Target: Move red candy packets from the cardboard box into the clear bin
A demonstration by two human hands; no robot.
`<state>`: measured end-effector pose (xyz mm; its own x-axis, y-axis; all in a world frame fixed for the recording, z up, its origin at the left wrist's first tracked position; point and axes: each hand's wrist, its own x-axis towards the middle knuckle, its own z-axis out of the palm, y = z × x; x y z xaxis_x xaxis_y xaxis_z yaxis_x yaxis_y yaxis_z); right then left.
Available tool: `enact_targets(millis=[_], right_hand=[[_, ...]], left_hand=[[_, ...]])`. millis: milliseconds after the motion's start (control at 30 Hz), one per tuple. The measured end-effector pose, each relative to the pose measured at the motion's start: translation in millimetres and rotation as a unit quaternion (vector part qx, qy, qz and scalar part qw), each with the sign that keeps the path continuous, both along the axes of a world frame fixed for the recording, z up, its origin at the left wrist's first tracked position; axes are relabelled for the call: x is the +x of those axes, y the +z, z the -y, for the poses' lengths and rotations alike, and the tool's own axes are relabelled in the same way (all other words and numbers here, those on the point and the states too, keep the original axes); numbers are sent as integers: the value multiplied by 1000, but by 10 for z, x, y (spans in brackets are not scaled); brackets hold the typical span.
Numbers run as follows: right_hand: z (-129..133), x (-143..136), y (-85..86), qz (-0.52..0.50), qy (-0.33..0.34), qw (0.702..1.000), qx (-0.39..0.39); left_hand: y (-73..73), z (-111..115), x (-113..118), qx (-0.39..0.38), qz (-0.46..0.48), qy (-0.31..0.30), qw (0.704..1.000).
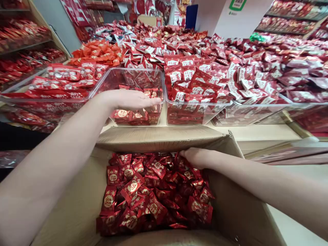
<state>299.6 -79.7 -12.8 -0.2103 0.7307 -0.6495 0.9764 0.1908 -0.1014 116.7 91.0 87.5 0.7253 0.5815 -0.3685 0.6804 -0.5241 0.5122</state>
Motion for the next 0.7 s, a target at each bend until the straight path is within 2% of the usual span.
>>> enact_targets(millis=[67,133,267,367,467,567,633,700], right_hand=[[-64,-46,-187,13,26,999,18],[-104,-97,-287,45,58,997,36],[-109,-174,-399,88,102,988,71],[-74,-226,-418,93,120,985,87],[-13,-306,-355,107,142,981,75],[52,-366,-206,106,141,978,108],[73,-372,-48,37,141,981,126],[70,-361,148,-91,133,981,108]], left_hand=[[-2,3,-1,9,5,-7,1000],[-6,-2,-1,19,2,-16,1000],[-15,-4,-3,33,-6,-27,999],[-15,11,-8,50,-13,-27,998],[-5,30,-19,65,-25,-35,997],[10,45,-32,81,-30,-43,995],[22,55,-41,90,-33,-49,994],[36,63,-49,91,-38,-60,993]])
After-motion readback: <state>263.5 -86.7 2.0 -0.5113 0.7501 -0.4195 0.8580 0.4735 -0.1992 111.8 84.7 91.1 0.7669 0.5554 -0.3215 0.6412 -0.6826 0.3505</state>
